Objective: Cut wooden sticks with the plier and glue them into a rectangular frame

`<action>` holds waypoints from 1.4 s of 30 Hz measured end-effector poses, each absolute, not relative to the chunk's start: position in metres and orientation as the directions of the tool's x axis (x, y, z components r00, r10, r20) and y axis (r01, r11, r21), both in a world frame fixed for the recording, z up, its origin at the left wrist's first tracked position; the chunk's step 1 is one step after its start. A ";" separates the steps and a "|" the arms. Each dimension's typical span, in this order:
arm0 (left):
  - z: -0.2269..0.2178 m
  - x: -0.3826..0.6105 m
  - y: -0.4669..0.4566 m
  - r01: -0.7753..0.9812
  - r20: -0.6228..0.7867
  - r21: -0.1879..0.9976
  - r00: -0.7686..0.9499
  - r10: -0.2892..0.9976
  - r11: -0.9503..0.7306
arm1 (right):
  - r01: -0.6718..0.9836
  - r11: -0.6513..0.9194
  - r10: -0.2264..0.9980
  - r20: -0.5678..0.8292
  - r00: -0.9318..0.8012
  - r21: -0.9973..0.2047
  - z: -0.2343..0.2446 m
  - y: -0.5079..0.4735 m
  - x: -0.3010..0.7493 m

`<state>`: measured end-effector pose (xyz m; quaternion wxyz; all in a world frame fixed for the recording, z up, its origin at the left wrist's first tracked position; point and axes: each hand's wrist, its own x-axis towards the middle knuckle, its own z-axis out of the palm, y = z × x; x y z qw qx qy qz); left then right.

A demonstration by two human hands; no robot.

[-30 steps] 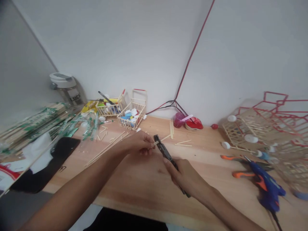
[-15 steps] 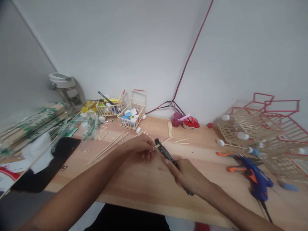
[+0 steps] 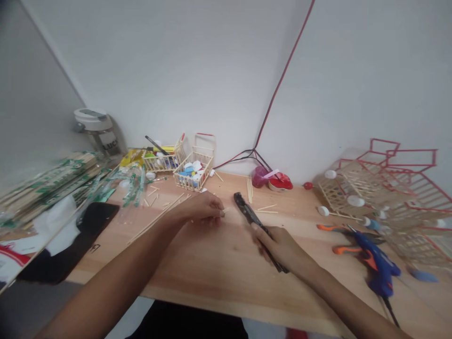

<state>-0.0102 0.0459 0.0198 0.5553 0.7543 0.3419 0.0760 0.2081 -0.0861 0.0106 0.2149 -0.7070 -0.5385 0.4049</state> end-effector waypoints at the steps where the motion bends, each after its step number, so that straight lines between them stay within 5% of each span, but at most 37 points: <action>1: 0.025 -0.013 0.046 0.467 -0.249 0.864 0.719 0.648 -0.186 | 0.549 -0.340 0.936 -0.331 0.119 -0.764 0.012 -0.083 0.209; 7: 0.029 -0.017 0.045 0.760 0.050 0.450 0.503 0.863 -0.469 | 0.164 -0.232 0.954 -0.191 0.231 -0.959 0.009 -0.052 0.201; 14: 0.021 -0.014 0.045 0.814 0.102 0.359 0.451 0.887 -0.456 | -0.238 -0.153 0.947 -0.212 0.243 -0.959 -0.010 -0.028 0.179; 19: 0.022 -0.007 0.048 0.797 0.186 0.331 0.469 0.863 -0.505 | -0.303 -0.072 0.951 -0.157 0.266 -0.950 -0.014 -0.031 0.180; 25: 0.034 0.031 0.055 0.836 0.188 0.072 0.525 0.830 -0.545 | -0.327 -0.041 0.958 -0.131 0.257 -0.944 -0.011 -0.037 0.182; 42: 0.009 0.067 0.102 0.775 0.107 -0.004 0.629 0.770 -0.632 | -0.368 -0.045 0.978 -0.116 0.175 -0.929 -0.014 -0.038 0.188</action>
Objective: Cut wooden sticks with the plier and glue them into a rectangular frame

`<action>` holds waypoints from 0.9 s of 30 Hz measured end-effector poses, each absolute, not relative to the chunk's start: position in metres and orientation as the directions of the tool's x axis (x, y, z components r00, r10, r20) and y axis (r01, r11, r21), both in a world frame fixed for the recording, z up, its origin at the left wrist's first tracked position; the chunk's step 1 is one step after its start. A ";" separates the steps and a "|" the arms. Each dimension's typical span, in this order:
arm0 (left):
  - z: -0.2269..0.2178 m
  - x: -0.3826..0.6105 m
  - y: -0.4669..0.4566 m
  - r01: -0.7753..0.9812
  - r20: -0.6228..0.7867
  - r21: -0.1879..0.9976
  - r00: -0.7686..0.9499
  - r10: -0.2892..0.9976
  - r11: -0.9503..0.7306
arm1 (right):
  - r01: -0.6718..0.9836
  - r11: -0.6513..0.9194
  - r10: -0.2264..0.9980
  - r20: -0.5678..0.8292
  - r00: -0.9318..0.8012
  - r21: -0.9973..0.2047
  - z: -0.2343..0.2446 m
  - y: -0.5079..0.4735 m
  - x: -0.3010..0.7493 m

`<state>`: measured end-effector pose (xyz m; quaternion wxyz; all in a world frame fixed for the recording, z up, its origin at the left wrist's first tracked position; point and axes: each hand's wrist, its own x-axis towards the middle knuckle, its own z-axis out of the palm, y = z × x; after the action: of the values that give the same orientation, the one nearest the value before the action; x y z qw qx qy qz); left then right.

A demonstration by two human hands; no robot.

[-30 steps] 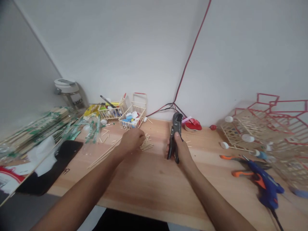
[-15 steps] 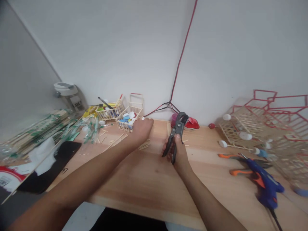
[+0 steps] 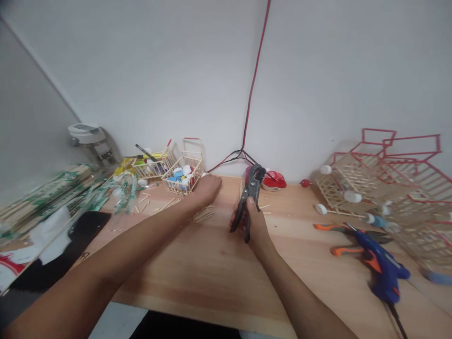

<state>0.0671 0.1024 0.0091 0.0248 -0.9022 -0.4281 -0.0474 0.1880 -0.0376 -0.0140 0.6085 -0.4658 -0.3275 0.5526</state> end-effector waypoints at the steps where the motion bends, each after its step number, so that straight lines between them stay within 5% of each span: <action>1: 0.008 0.064 0.102 0.766 0.103 0.005 0.639 0.762 -0.643 | -0.370 -0.050 0.978 -0.121 0.171 -0.928 -0.015 -0.038 0.188; 8: 0.013 0.035 0.096 0.713 0.118 0.103 0.684 0.720 -0.694 | -0.379 -0.051 0.973 -0.131 0.190 -0.924 -0.015 -0.037 0.188; 20: 0.018 0.068 0.102 0.894 0.086 0.076 0.436 0.896 -0.443 | -0.387 -0.030 0.973 -0.115 0.198 -0.922 -0.017 -0.035 0.188; 27: 0.020 0.069 0.089 0.824 0.091 0.076 0.556 0.826 -0.562 | -0.395 -0.002 0.978 -0.084 0.190 -0.919 -0.016 -0.037 0.189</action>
<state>0.0689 0.0890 0.0195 -0.0123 -0.8818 -0.4678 -0.0581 0.1889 -0.0371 -0.0159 0.6272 -0.4487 -0.3250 0.5473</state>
